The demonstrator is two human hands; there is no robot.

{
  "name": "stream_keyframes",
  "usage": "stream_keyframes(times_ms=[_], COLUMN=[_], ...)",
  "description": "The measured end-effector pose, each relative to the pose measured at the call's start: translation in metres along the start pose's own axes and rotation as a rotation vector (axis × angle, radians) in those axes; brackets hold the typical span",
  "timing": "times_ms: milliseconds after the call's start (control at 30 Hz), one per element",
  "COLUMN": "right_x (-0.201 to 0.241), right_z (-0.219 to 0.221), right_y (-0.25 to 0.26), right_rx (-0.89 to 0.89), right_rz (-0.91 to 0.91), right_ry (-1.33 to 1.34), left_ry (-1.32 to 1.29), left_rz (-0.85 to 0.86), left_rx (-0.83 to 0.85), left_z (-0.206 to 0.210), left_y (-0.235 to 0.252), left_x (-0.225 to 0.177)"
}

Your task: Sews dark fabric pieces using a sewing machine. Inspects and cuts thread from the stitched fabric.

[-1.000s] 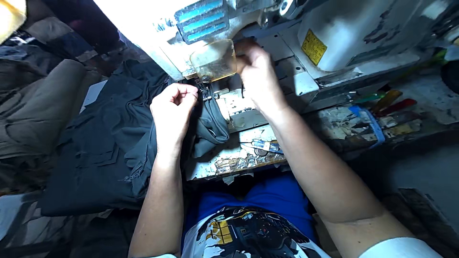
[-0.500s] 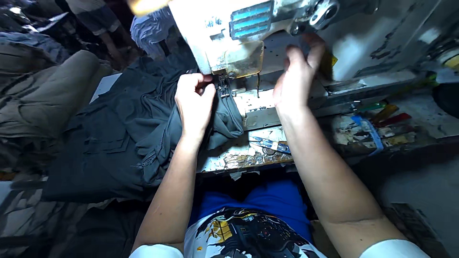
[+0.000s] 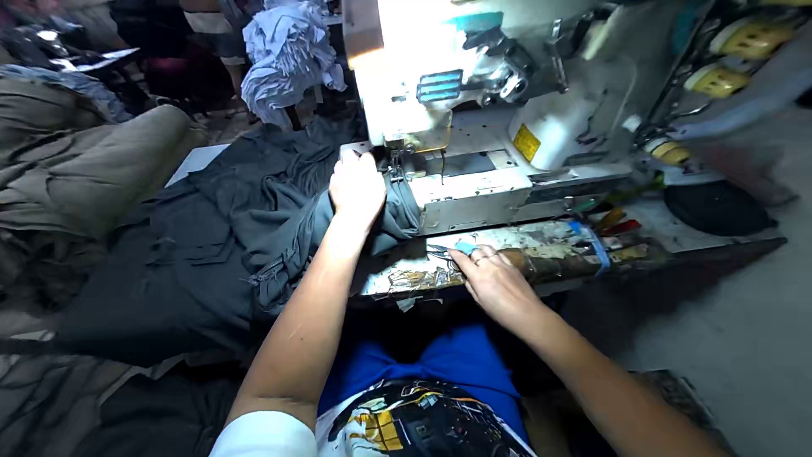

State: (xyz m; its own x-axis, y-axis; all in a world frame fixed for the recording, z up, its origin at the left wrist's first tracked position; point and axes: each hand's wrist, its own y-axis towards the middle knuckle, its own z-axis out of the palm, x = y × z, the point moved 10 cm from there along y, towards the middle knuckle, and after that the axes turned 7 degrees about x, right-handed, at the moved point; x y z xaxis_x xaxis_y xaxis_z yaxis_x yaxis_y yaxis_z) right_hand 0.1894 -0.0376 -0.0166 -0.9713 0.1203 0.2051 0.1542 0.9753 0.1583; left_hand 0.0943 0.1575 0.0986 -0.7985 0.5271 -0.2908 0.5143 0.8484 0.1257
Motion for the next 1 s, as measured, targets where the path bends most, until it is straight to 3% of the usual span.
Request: stream_keyframes(times_ms=[167, 333, 433, 500, 567, 667, 800, 933, 1000], right_x=[0.000, -0.008, -0.024, -0.023, -0.010, 0.011, 0.051, 0.102, 0.119], right_z=[0.010, -0.034, -0.074, -0.083, -0.094, -0.091, -0.089, -0.104, -0.105], right_y=[0.025, 0.016, 0.003, 0.005, 0.010, 0.014, 0.038, 0.066, 0.093], right_rx=[0.220, -0.115, -0.228, -0.199, -0.324, -0.488, -0.463, -0.558, -0.506], right_rz=[0.059, -0.070, -0.099, -0.144, -0.249, -0.310, -0.273, -0.266, -0.206], right_ry=[-0.110, -0.128, 0.152, 0.346, 0.388, 0.421, 0.197, -0.101, -0.129], left_ry=[0.086, 0.132, 0.149, 0.161, 0.033, -0.248, -0.406, -0.441, -0.470], left_rz=[0.132, 0.338, 0.169, -0.038, -0.108, 0.101, 0.181, 0.153, 0.164], left_rx=[-0.030, -0.094, -0.012, -0.025, -0.114, -0.212, -0.284, -0.325, -0.347], left_z=[-0.002, -0.005, -0.012, -0.025, -0.051, -0.080, -0.087, -0.087, -0.086], left_y=[0.003, 0.017, 0.064, 0.102, 0.113, 0.050, -0.049, -0.071, -0.070], left_x=[-0.005, -0.002, 0.015, 0.054, 0.092, 0.111, 0.122, 0.134, 0.137])
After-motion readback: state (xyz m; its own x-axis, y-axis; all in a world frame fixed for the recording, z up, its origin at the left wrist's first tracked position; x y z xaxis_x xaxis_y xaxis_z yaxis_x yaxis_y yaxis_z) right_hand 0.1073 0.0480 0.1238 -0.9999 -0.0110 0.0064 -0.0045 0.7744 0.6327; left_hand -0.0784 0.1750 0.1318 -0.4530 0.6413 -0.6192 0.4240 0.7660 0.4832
